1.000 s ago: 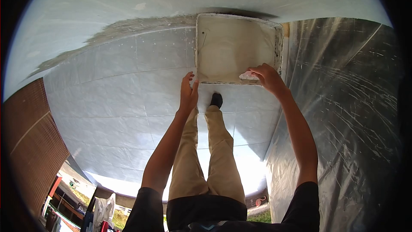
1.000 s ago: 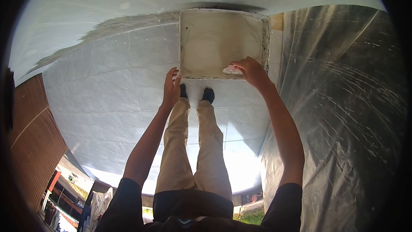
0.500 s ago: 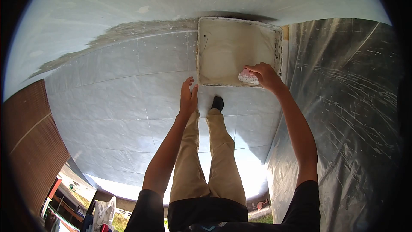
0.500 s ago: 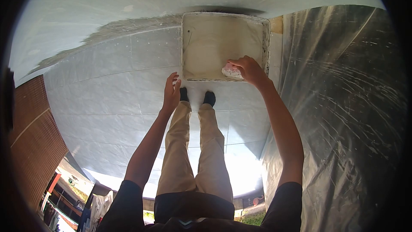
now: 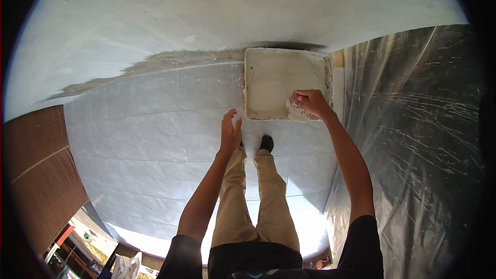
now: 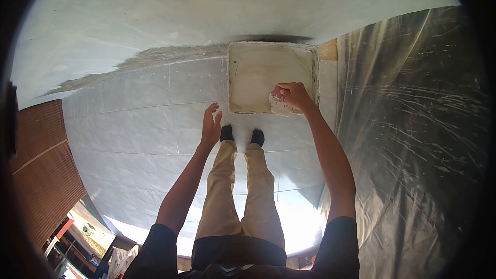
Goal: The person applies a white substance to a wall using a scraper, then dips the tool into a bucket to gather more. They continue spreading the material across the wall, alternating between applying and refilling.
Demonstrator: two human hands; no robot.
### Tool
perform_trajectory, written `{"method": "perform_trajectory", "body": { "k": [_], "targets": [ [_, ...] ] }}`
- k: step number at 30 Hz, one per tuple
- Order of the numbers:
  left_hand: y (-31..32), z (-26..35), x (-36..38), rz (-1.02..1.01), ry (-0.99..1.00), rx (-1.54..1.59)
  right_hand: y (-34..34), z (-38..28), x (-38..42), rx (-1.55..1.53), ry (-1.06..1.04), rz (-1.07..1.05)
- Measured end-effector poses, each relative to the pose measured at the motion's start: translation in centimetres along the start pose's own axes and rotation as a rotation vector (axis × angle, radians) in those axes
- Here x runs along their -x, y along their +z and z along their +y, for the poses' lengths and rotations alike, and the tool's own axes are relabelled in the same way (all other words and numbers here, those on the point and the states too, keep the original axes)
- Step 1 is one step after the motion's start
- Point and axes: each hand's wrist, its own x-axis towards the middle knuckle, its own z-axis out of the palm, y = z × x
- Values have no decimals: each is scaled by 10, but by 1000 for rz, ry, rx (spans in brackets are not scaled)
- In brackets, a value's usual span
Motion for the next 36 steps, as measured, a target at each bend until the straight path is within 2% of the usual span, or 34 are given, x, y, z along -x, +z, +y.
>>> {"method": "perform_trajectory", "body": {
  "k": [1,3,4,6,7,9,10,12,14,16,19,24,27,28,30,32,34,36],
  "targets": [
    [-4,7,-1,7,21,1,-6,-5,5,2,-14,16],
    [-12,27,-5,4,41,15,-19,-7,13,-134,201,32],
    [-16,38,-8,12,69,16,-27,-9,18,-134,180,53],
    [-26,65,-15,-22,75,36,-45,-14,29,-486,205,-60],
    [-29,79,-19,-15,103,65,-53,-16,36,-483,176,-40],
    [-39,114,-31,-18,163,84,-70,-27,55,-803,155,-32],
    [-43,132,-37,-31,188,101,-79,-36,65,-800,123,-8],
    [-50,166,-52,-16,280,119,-97,-57,88,-1073,71,19],
    [-58,203,-68,-48,339,167,-118,-78,106,-1116,1,38],
    [-67,248,-80,-58,417,202,-140,-113,133,-1235,-215,73],
    [-83,320,-90,-82,517,247,-178,-180,175,-1278,-374,169],
    [-107,419,-106,-110,676,299,-243,-256,226,-1195,-645,251],
    [-121,472,-114,-85,750,339,-276,-296,251,-1167,-837,453],
    [-126,489,-115,-86,774,344,-286,-307,258,-1157,-858,464],
    [-134,524,-114,-61,837,339,-307,-323,269,-1082,-980,619],
    [-141,559,-112,-41,880,326,-328,-337,276,-1058,-1063,651],
    [-147,592,-111,25,1004,320,-350,-351,285,-944,-1201,726],
    [-154,625,-109,41,1056,303,-370,-365,293,-920,-1233,781]
  ]
}}
